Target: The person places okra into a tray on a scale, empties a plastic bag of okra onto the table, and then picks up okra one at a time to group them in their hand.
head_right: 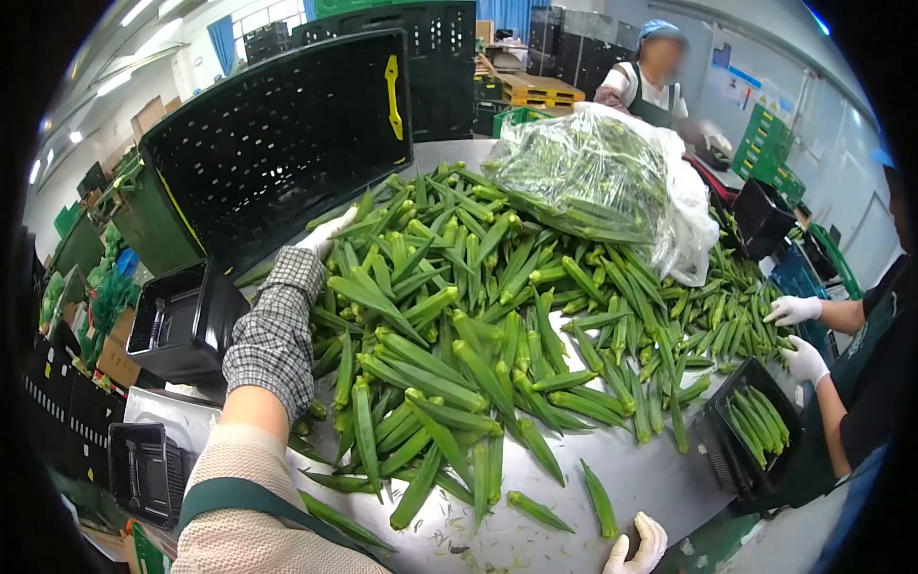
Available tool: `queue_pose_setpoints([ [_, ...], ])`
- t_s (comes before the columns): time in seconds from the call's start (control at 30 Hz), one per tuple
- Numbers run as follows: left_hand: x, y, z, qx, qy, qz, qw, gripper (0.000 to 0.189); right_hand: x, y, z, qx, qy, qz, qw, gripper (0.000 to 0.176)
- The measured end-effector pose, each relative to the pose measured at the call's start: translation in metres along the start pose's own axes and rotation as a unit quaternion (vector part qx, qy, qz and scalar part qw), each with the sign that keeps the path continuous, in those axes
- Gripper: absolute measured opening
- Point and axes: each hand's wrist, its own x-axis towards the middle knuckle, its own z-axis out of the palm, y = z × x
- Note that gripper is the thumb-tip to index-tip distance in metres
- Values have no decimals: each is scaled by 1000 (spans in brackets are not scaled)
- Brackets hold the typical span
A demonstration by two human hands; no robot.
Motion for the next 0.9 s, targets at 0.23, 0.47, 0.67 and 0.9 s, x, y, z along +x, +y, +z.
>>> queue_pose_setpoints([
  [0.23,6,-3,58,-163,-51,11,985,43,3,0,0,23,16,-23,999,22],
  [0.47,-70,17,118,-229,-97,62,967,50,3,2,3,47,44,-49,997,16],
  [0.67,-91,0,186,-217,-190,23,957,81,0,0,2,42,57,-59,996,13],
  [0.9,-195,71,206,149,-117,31,981,107,-17,26,19,58,47,6,997,13],
])
